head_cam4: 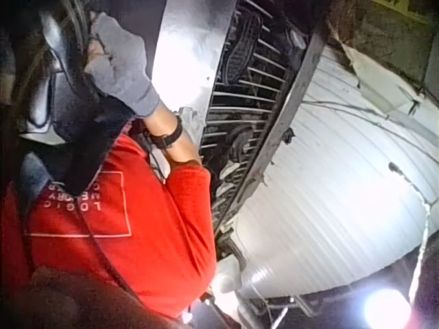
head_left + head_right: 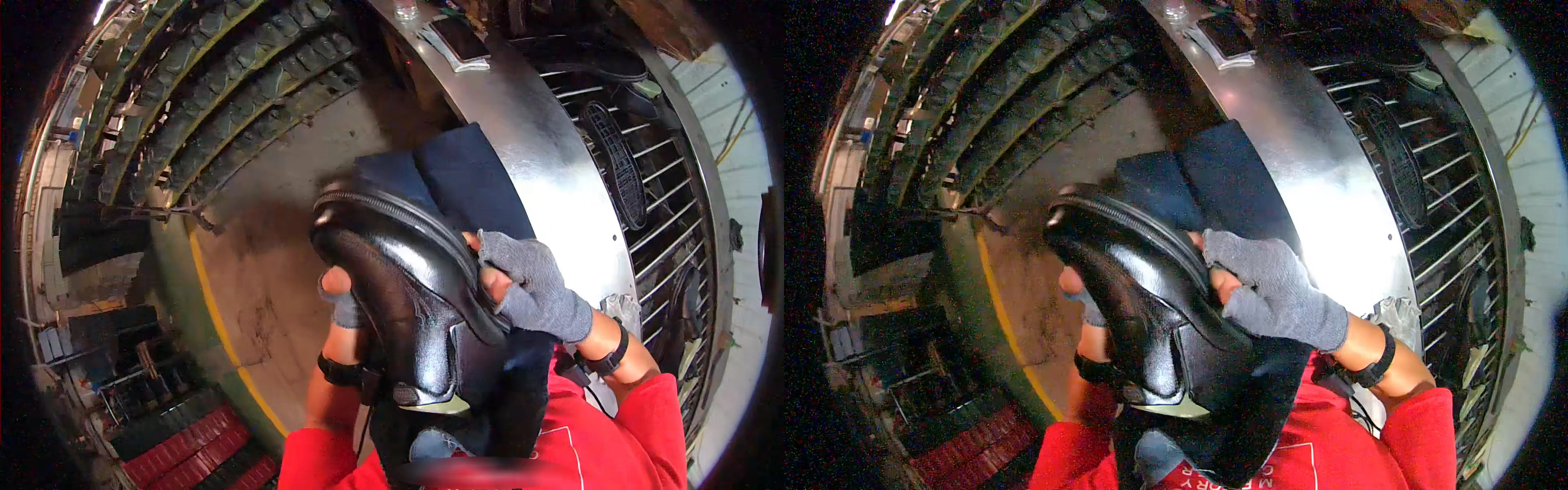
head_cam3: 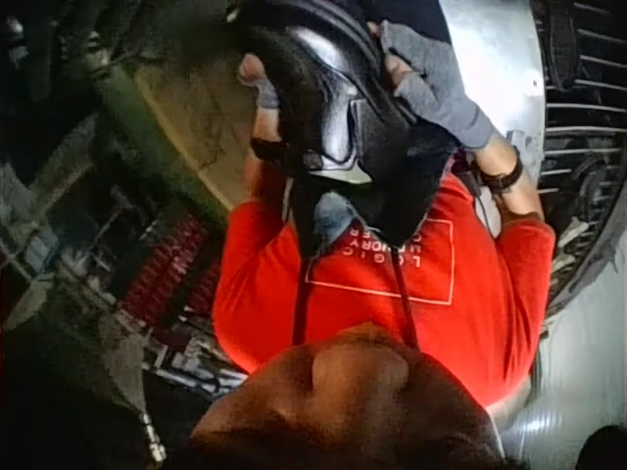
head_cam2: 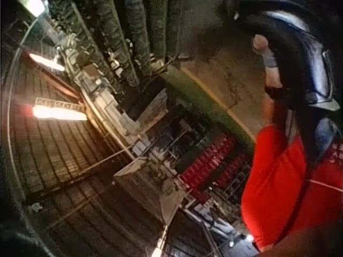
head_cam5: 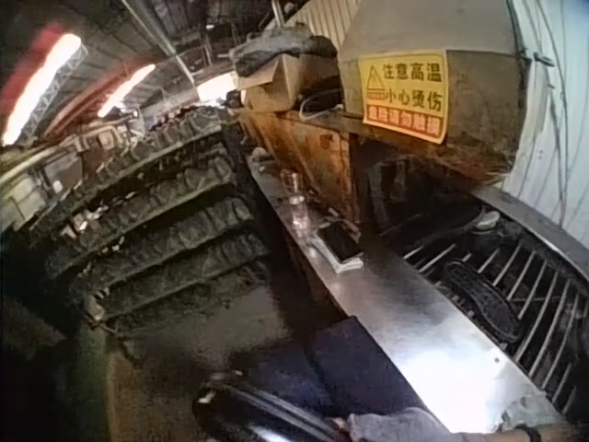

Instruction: Inspecting and checking shoes at a factory workstation.

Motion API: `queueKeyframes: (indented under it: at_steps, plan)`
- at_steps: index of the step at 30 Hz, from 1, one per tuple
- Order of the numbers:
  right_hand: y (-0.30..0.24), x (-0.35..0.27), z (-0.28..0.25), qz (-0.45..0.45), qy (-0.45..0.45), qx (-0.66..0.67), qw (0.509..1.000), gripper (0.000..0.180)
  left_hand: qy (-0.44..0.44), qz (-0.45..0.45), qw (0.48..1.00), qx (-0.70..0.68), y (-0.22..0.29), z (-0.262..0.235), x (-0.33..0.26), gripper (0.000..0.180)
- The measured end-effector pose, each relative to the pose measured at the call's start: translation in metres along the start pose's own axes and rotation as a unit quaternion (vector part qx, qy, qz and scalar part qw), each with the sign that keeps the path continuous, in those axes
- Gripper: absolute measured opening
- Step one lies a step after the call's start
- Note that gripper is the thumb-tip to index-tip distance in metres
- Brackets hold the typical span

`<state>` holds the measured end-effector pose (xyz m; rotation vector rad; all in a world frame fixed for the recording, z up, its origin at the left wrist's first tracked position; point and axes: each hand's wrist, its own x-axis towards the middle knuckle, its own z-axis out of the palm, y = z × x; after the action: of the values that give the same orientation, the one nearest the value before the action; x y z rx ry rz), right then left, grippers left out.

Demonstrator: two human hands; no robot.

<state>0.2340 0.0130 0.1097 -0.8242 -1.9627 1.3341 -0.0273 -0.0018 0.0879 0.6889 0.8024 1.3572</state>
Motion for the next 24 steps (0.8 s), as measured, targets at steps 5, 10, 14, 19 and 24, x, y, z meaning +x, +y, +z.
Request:
queueKeyframes:
  at_steps: [5, 10, 14, 19, 24]
  plan:
    - [-0.009, -0.009, -0.044, -0.030, -0.037, -0.078, 0.996, 0.060, -0.001, -0.030, 1.000, -0.003, -0.003, 0.006, 0.006, 0.116]
    - [-0.047, 0.047, -0.058, -0.083, 0.252, -0.046, 0.963, 0.072, -0.128, -0.007, 0.990, 0.067, 0.014, 0.051, 0.026, 0.102]
    - [-0.070, 0.052, -0.068, -0.074, 0.052, -0.074, 0.993, 0.068, -0.170, -0.007, 0.968, 0.184, 0.030, 0.092, 0.029, 0.097]
    - [-0.073, 0.066, -0.089, -0.160, -0.012, -0.048, 0.986, 0.042, -0.168, 0.084, 0.905, 0.382, 0.042, 0.112, 0.022, 0.101]
    - [-0.046, 0.025, -0.036, -0.027, 0.128, 0.278, 0.952, 0.135, 0.001, 0.210, 0.879, 0.428, 0.069, 0.115, 0.005, 0.081]
